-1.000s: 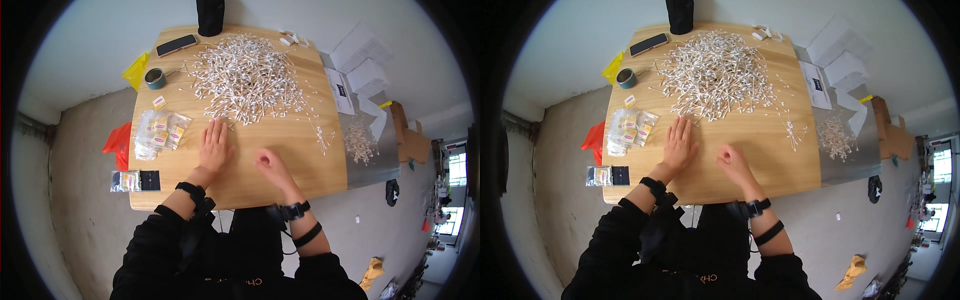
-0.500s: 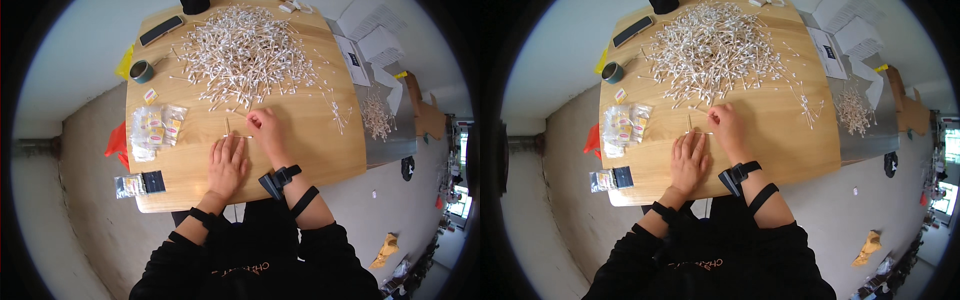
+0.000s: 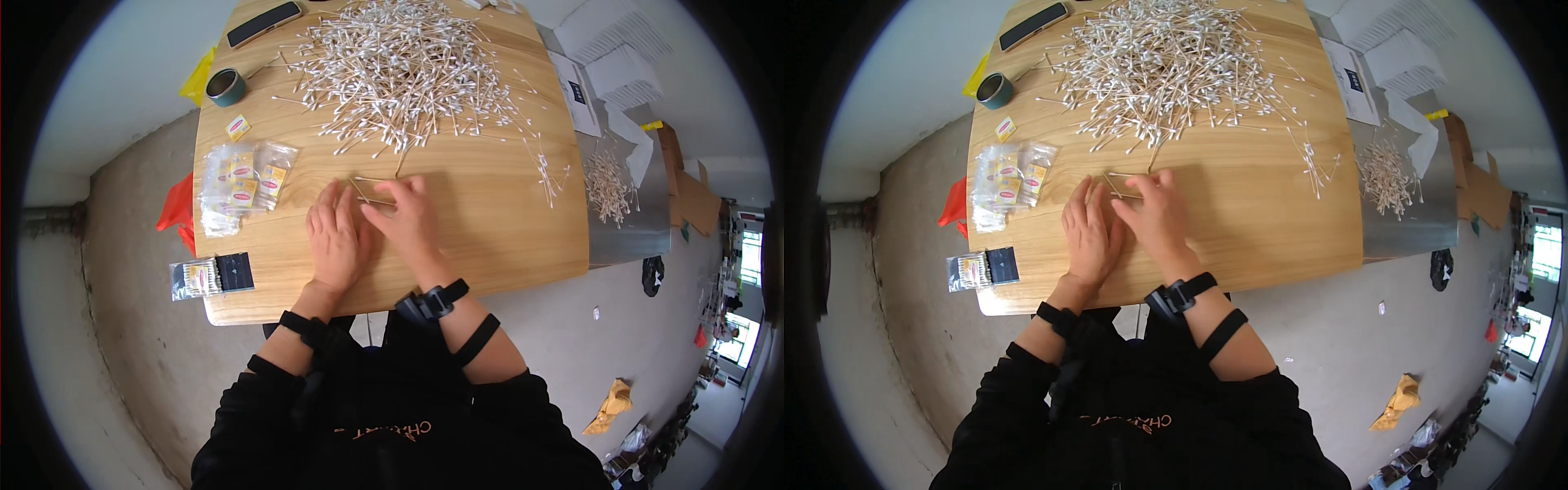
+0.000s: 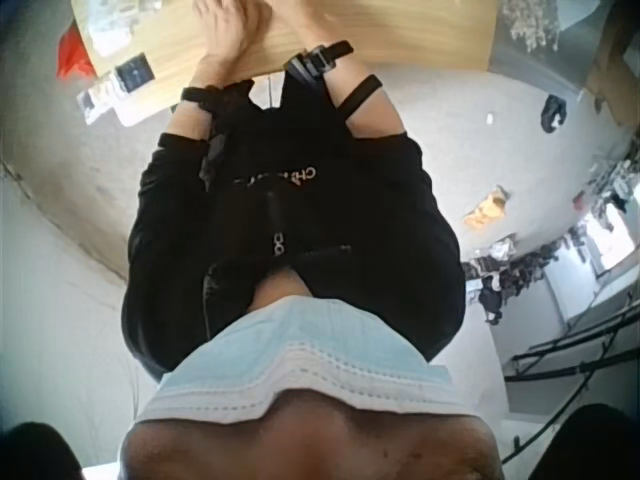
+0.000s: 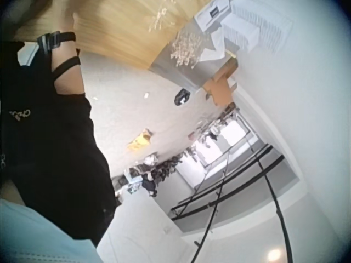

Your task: Sorting cotton swabs by hand and placing them into a small plastic bag.

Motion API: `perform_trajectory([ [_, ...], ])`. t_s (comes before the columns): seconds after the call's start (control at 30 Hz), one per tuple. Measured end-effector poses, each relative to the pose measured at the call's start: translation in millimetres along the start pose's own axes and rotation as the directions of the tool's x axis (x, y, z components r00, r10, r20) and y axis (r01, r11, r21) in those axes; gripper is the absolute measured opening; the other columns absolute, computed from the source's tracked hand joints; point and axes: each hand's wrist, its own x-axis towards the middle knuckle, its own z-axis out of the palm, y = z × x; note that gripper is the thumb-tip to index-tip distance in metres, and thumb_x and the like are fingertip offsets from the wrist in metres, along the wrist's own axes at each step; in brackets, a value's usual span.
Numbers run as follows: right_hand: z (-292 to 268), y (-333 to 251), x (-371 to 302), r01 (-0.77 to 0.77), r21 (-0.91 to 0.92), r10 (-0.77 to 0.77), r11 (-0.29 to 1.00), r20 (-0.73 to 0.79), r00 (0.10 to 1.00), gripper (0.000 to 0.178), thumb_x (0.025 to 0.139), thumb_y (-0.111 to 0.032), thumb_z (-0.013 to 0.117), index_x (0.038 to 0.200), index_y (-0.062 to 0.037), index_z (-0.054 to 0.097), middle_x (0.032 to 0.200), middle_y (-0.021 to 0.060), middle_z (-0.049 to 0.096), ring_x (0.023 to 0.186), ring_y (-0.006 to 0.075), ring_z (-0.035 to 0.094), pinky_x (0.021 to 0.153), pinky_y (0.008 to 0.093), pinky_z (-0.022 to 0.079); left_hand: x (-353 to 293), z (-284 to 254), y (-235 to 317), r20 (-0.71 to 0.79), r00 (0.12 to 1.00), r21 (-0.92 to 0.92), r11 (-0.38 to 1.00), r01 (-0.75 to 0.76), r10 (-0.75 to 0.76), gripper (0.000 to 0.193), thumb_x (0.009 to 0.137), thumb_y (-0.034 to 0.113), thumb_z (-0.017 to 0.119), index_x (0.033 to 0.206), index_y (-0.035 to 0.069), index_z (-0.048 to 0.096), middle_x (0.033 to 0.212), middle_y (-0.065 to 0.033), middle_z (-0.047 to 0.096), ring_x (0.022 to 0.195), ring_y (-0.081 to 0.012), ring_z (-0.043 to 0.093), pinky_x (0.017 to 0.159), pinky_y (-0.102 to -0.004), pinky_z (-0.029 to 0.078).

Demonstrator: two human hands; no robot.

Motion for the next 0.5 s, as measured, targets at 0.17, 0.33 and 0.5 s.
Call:
perform_trajectory([
  [0.17, 9.6, -3.0, 6.9, -0.015, -0.087, 0.015, 0.996, 0.007, 1.0, 0.013, 0.074, -0.015, 0.074, 0.085, -0.0131, 0.068, 0.084, 0.0064, 0.058, 0.076, 0.0258, 0.06, 0.065, 0.0388, 0.048, -5.7, 7.4, -1.7, -0.091, 0.992, -0.088, 0.993, 0.084, -0.092, 0.064, 0.077, 0.006, 0.062, 0.135, -0.004, 0.038, 0.14, -0.0247, 0.037, 0.126, -0.043, 0.038, 0.107, -0.0512, 0.031],
  [0.33, -33.4, 28.0, 3.8, -0.315, 0.407, 0.302, 0.857, 0.097, 0.948, 0.007, 0.085, -0.011, 0.067, 0.09, -0.006, 0.068, 0.078, 0.0023, 0.063, 0.072, 0.011, 0.057, 0.066, 0.027, 0.048, 6.9, 4.4, 5.7, 0.05, 0.999, 0.051, 0.999, 0.01, -0.013, 0.071, 0.084, 0.016, 0.062, 0.144, -0.002, 0.028, 0.149, -0.0245, 0.027, 0.138, -0.0411, 0.026, 0.113, -0.0507, 0.023],
  [0.5, -83.1, 92.2, 13.9, -0.375, 0.294, 0.449, 0.879, -0.245, 0.859, 0.021, 0.085, -0.01, 0.066, 0.105, -0.0044, 0.063, 0.082, 0.0044, 0.063, 0.075, 0.0116, 0.058, 0.068, 0.0272, 0.049, 23.1, 20.6, 13.8, 0.237, 0.971, 0.141, 0.989, -0.053, 0.019, 0.077, 0.089, 0.038, 0.057, 0.148, 0.0, 0.024, 0.154, -0.0172, 0.025, 0.144, -0.0338, 0.02, 0.116, -0.0495, 0.015],
])
